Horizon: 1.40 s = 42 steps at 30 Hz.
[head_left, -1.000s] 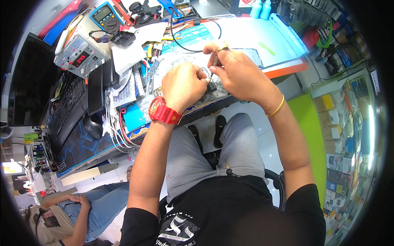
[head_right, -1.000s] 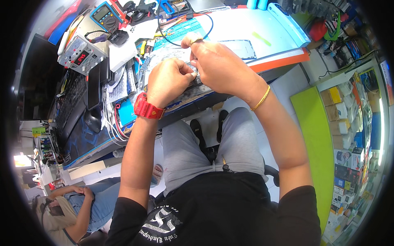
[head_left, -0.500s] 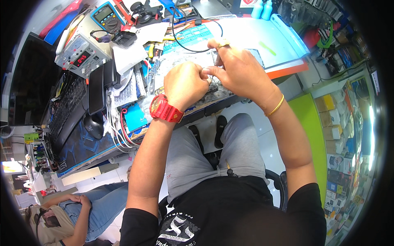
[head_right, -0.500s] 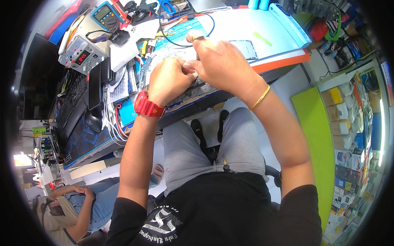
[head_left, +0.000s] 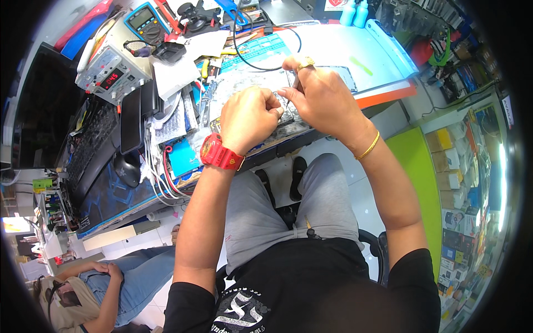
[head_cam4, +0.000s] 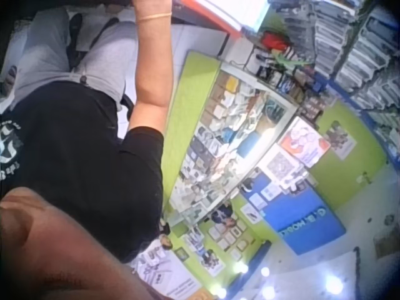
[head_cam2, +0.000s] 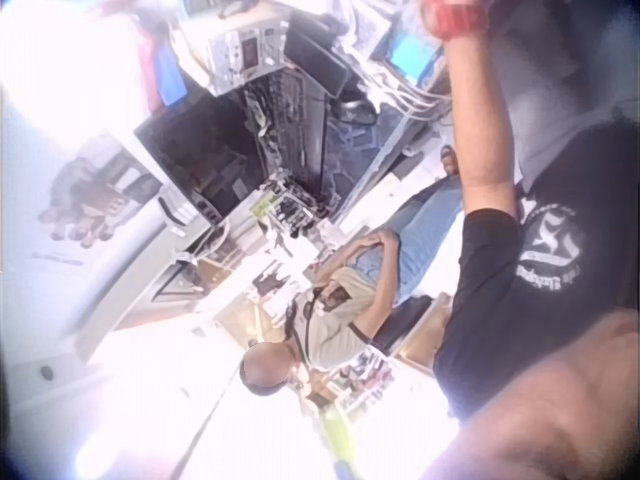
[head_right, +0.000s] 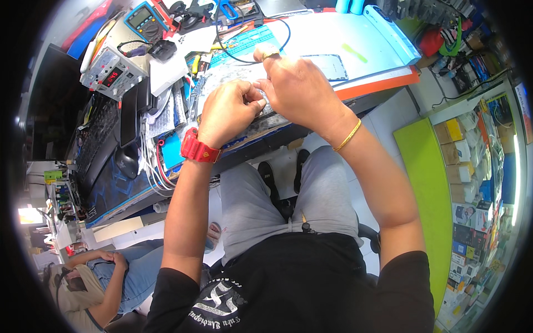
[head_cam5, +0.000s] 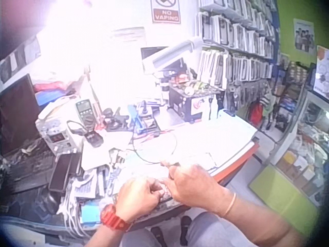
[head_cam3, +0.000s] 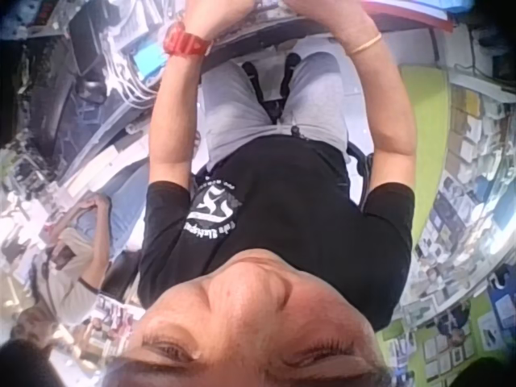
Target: The person disassembles a mobile phone by removing the back cover and using a screwdriver to remove internal screws and components on a workbench.
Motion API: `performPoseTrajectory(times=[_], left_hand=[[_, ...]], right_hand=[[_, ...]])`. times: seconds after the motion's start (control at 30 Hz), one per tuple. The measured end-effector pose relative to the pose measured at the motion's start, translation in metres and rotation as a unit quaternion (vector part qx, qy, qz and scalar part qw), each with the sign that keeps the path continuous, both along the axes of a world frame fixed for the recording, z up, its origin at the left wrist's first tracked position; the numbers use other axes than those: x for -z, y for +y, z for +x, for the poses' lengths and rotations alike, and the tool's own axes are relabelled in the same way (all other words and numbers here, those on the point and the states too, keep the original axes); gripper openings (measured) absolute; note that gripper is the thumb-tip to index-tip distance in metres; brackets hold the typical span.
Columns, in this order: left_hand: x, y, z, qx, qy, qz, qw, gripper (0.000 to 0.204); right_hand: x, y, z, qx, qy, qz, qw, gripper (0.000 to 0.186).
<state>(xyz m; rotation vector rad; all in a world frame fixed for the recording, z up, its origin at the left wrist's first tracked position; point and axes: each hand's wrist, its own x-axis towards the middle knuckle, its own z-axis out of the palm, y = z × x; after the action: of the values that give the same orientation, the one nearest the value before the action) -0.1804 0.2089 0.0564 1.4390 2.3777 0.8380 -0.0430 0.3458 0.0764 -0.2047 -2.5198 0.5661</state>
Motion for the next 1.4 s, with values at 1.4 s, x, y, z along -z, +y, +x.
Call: performPoseTrajectory(times=[1.4], left_hand=[[0.000, -0.001, 0.000, 0.006, 0.002, -0.012, 1.000, 0.017]], right_hand=[[-0.012, 0.010, -0.017, -0.017, -0.014, -0.009, 1.000, 0.030]])
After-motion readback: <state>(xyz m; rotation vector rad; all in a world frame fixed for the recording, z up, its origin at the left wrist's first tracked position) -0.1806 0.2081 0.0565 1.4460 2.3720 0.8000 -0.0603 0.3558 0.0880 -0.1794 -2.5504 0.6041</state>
